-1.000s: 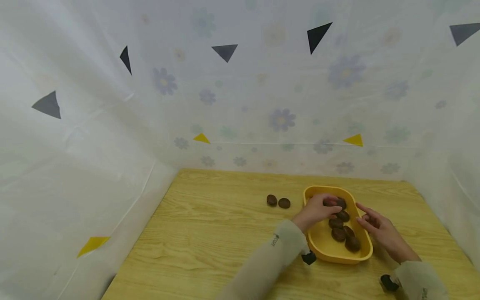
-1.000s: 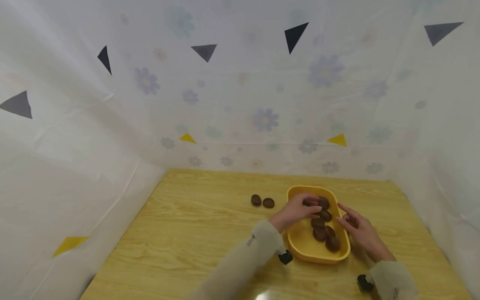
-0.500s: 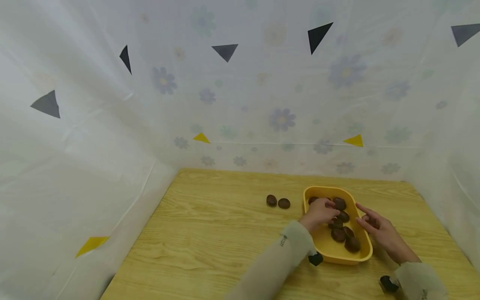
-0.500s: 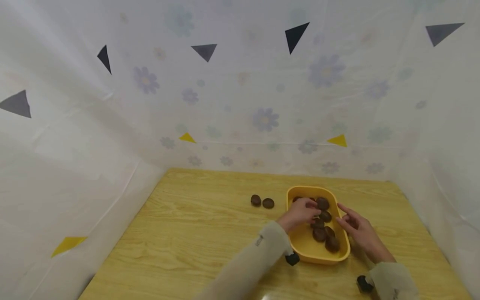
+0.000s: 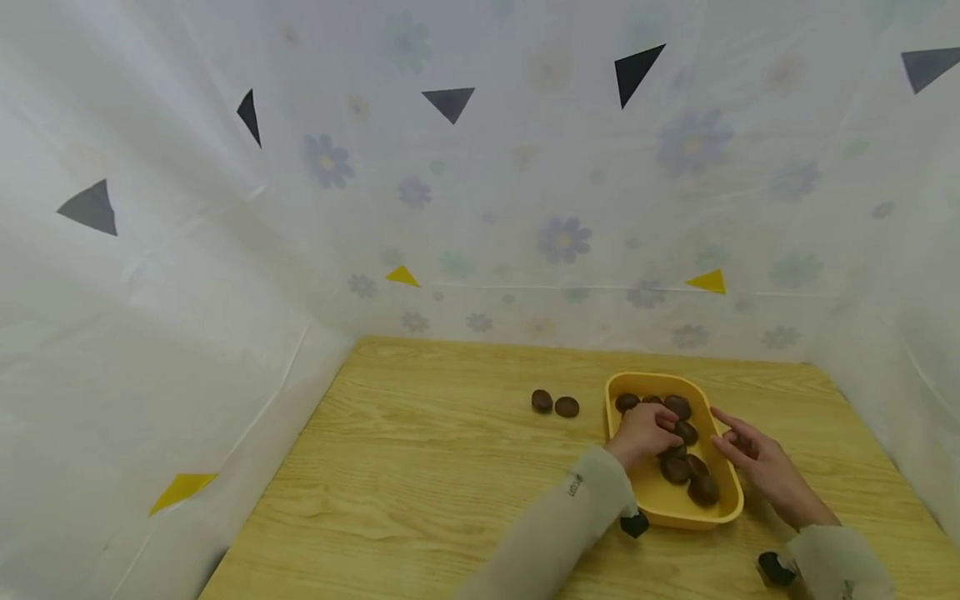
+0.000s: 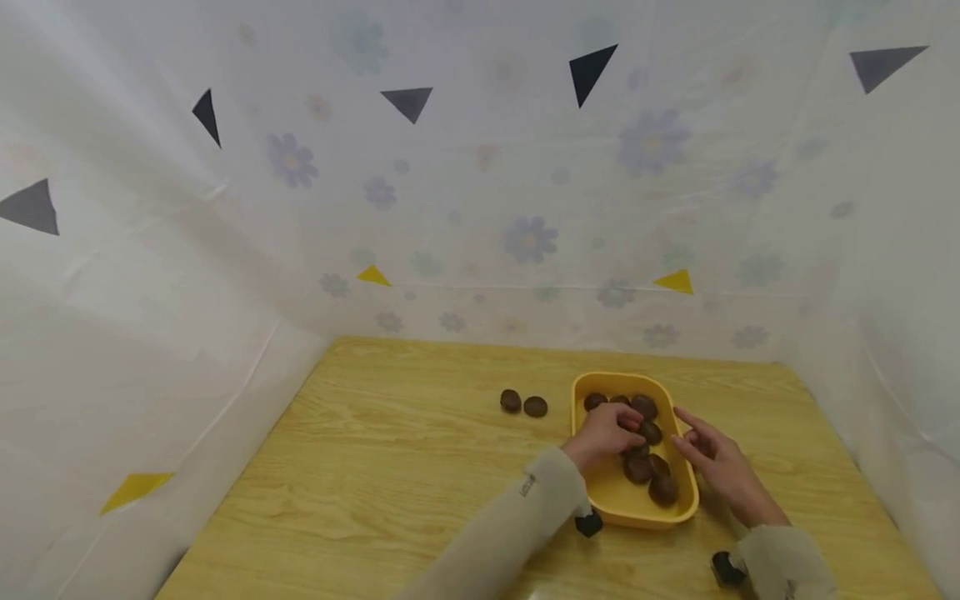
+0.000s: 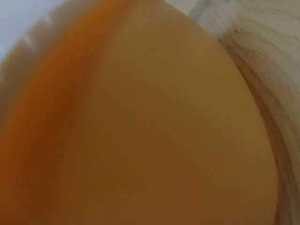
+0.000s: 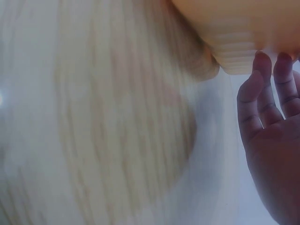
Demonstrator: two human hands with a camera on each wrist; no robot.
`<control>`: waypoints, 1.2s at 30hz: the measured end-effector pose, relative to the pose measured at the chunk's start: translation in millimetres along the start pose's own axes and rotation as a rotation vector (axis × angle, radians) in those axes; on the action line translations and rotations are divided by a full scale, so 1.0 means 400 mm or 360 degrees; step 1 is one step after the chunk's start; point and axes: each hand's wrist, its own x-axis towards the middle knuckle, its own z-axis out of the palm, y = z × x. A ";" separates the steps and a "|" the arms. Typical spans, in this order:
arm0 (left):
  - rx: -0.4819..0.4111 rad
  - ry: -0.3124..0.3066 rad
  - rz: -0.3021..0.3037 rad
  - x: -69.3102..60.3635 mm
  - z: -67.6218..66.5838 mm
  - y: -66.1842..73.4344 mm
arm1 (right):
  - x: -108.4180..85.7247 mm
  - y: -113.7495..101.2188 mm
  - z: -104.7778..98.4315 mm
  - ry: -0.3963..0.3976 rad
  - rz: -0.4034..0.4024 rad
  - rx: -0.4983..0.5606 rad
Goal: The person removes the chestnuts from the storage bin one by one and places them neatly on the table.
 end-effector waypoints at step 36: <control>0.0469 -0.0092 0.0248 -0.006 -0.006 -0.019 | 0.000 0.006 0.005 0.0000 0.0017 -0.0029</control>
